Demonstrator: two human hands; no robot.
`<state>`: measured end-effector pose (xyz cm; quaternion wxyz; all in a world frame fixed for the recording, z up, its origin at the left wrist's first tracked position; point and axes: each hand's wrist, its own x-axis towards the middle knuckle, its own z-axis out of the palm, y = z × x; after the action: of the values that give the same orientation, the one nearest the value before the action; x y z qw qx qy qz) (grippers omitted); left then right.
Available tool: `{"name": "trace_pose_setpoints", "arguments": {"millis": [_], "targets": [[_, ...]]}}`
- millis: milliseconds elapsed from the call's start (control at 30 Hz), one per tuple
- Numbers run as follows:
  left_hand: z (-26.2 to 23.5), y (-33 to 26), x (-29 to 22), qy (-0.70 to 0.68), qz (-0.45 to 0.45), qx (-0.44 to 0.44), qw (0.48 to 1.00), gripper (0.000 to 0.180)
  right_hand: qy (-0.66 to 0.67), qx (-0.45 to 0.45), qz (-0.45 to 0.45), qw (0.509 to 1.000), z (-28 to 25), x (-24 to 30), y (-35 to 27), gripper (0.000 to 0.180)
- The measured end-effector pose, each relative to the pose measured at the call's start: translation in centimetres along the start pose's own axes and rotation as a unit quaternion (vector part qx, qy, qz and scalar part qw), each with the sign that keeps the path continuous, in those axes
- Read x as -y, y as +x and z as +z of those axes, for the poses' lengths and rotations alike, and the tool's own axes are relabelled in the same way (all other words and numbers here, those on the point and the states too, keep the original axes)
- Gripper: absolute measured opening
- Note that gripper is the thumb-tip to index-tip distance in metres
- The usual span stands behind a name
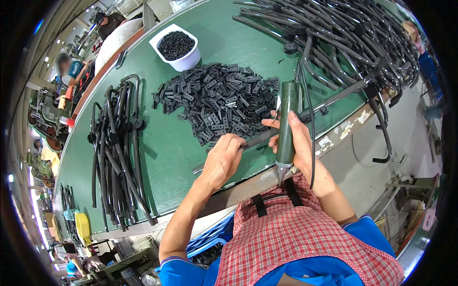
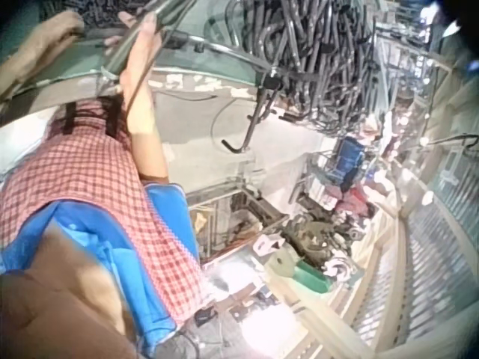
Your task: The person repeatedly picks small black plastic clips from a pile on a green workbench and uses a green handheld power tool to attach them to curved metal wiper blade frames. The person handles the frames and clips one at a time, placing completed units aside on the bench.
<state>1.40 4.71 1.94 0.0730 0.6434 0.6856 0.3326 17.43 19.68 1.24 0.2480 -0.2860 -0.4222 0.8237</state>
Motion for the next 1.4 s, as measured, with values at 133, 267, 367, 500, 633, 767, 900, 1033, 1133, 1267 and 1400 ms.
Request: {"name": "trace_pose_setpoints", "arguments": {"millis": [133, 267, 367, 500, 633, 767, 900, 1033, 1133, 1267, 1400], "targets": [[-1.1, 1.6, -0.1, 0.051, 0.013, 0.048, 0.997, 0.025, -0.004, 0.009, 0.005, 1.000, -0.7, 0.3, 0.0, 0.077], [-2.0, 1.4, -1.0, 0.007, -0.051, 0.084, 0.995, 0.028, 0.019, 0.036, -0.002, 0.999, -1.4, -0.1, -0.1, 0.076], [-1.8, 0.2, -1.2, 0.006, -0.086, 0.083, 0.993, 0.026, 0.035, 0.043, -0.006, 0.998, -1.5, -0.2, -0.1, 0.073], [-0.9, -0.8, -0.4, 0.034, -0.092, 0.060, 0.993, 0.018, 0.059, 0.053, -0.010, 0.997, -1.6, -0.3, -0.1, 0.070], [-0.4, -1.0, -0.3, -0.007, -0.112, 0.010, 0.994, 0.012, 0.073, 0.060, -0.002, 0.996, -2.0, -0.7, -0.1, 0.069], [1.1, -1.5, -1.0, -0.038, -0.170, -0.135, 0.975, 0.008, 0.122, 0.076, 0.018, 0.989, -1.9, -1.0, 0.6, 0.060], [0.8, -3.1, -7.2, -0.129, -0.141, 0.042, 0.981, 0.016, 0.103, 0.078, 0.005, 0.992, -3.0, -1.0, 0.6, 0.072], [6.9, -9.5, -9.6, -0.206, -0.150, 0.291, 0.922, 0.014, 0.122, 0.107, 0.010, 0.987, -3.2, -0.9, 0.8, 0.074], [11.0, -11.4, -8.3, -0.173, -0.236, 0.296, 0.909, 0.014, 0.082, 0.109, 0.006, 0.991, -3.2, -1.1, 0.6, 0.073], [13.4, -13.0, -6.5, -0.010, -0.150, 0.333, 0.931, 0.011, 0.074, 0.103, 0.006, 0.992, -3.2, -0.4, 0.6, 0.073], [15.1, -14.4, -4.6, 0.123, -0.063, 0.395, 0.908, 0.024, 0.096, 0.117, 0.010, 0.988, -2.9, -0.9, 1.0, 0.072]]}}
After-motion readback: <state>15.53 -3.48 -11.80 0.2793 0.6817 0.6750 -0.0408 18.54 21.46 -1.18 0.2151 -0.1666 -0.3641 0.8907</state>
